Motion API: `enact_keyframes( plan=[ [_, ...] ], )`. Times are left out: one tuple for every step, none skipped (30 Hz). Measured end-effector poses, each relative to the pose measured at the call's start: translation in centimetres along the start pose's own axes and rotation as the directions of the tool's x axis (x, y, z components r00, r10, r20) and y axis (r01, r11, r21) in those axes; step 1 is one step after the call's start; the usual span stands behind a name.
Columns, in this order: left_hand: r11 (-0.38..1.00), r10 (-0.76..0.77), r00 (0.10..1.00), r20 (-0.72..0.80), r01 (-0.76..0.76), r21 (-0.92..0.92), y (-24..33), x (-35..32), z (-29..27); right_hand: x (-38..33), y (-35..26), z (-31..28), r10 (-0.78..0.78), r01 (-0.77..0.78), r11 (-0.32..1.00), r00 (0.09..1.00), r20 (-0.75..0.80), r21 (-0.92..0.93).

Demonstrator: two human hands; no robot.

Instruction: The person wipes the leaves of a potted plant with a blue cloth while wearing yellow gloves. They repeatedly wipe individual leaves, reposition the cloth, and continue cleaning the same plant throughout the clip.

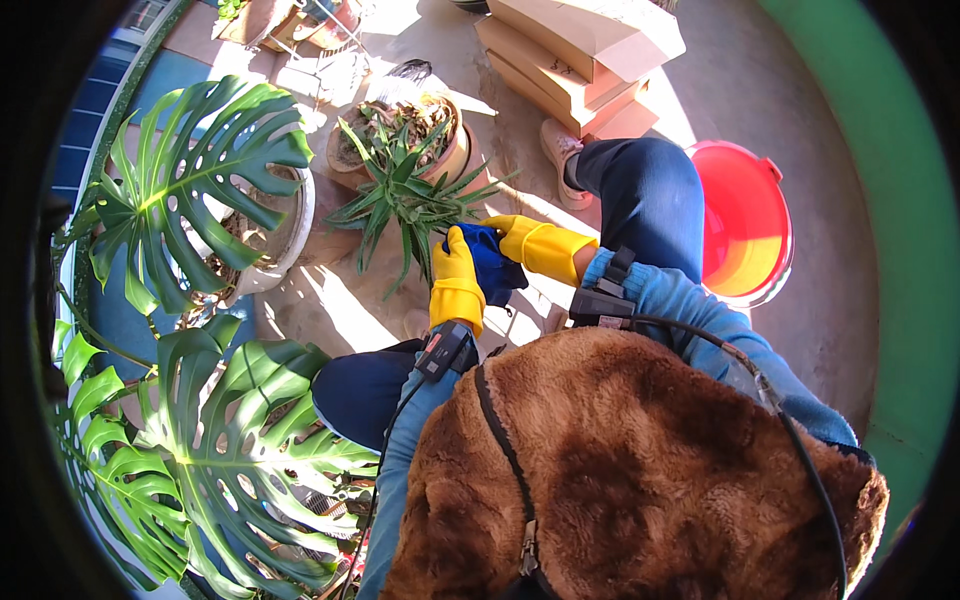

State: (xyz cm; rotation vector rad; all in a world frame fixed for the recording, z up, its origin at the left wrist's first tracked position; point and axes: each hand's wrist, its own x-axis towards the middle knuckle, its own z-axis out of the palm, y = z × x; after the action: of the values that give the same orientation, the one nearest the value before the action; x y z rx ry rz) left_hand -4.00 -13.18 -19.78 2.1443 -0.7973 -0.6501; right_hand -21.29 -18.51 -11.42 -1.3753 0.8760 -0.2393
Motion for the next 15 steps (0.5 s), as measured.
enact_keyframes(
  plan=[
    [0.999, -0.006, 0.999, 0.044, 0.004, 0.035, 0.2, 0.3, -0.3, -0.2, -0.4, 0.1, 0.039, -0.04, 0.998, 0.999, 0.012, 0.047],
    [0.997, 0.006, 0.997, 0.075, -0.012, 0.074, 0.2, 0.6, -0.5, -0.3, -0.6, 0.2, 0.056, -0.059, 0.994, 0.998, 0.031, 0.089],
    [0.996, 0.003, 0.995, 0.097, -0.012, 0.091, 0.2, 0.8, -0.7, -0.3, -0.8, 0.4, 0.058, -0.059, 0.994, 0.998, 0.019, 0.09],
    [0.992, -0.006, 0.993, 0.117, -0.008, 0.123, 0.2, 0.9, -0.8, -0.3, -0.9, 0.6, 0.036, -0.037, 0.996, 0.999, 0.011, 0.084],
    [0.986, 0.013, 0.994, 0.11, -0.03, 0.162, 0.2, 1.1, -0.9, -0.3, -0.8, 0.7, -0.026, 0.026, 0.997, 1.0, 0.008, 0.075],
    [0.978, 0.015, 0.993, 0.119, -0.039, 0.203, 0.1, 1.3, -0.9, -0.3, -0.7, 0.7, -0.002, 0.001, 0.997, 1.0, 0.012, 0.078],
    [0.976, 0.015, 0.991, 0.132, -0.043, 0.212, -0.1, 1.3, -0.9, -0.4, -0.5, 0.8, -0.012, 0.01, 0.996, 1.0, 0.021, 0.083],
    [0.977, 0.029, 0.989, 0.142, -0.058, 0.205, -0.2, 1.3, -1.0, -0.4, -0.3, 0.8, -0.026, 0.024, 0.996, 0.999, 0.03, 0.087],
    [0.98, 0.028, 0.986, 0.164, -0.06, 0.191, -0.4, 1.3, -1.0, -0.4, -0.2, 0.8, -0.021, 0.018, 0.997, 0.999, 0.041, 0.078],
    [0.982, 0.026, 0.982, 0.187, -0.06, 0.18, -0.7, 1.2, -1.1, -0.3, -0.1, 0.8, -0.014, 0.011, 0.997, 0.999, 0.052, 0.072],
    [0.978, 0.026, 0.979, 0.202, -0.066, 0.195, -0.9, 1.1, -1.2, -0.3, -0.1, 0.8, -0.002, -0.003, 0.998, 0.998, 0.061, 0.066],
    [0.975, 0.028, 0.976, 0.214, -0.074, 0.209, -1.1, 1.0, -1.2, -0.3, -0.2, 0.8, 0.026, -0.029, 0.998, 0.998, 0.059, 0.053],
    [0.971, 0.05, 0.975, 0.215, -0.098, 0.219, -1.3, 1.0, -1.3, -0.3, -0.4, 0.9, 0.06, -0.062, 0.997, 0.997, 0.056, 0.039],
    [0.97, 0.041, 0.973, 0.226, -0.093, 0.225, -1.5, 0.9, -1.2, -0.4, -0.5, 1.1, 0.067, -0.068, 0.997, 0.996, 0.058, 0.025],
    [0.969, 0.05, 0.972, 0.228, -0.103, 0.226, -1.8, 0.7, -1.1, -0.4, -0.7, 1.2, 0.099, -0.1, 0.995, 0.994, 0.051, 0.02]
  ],
)
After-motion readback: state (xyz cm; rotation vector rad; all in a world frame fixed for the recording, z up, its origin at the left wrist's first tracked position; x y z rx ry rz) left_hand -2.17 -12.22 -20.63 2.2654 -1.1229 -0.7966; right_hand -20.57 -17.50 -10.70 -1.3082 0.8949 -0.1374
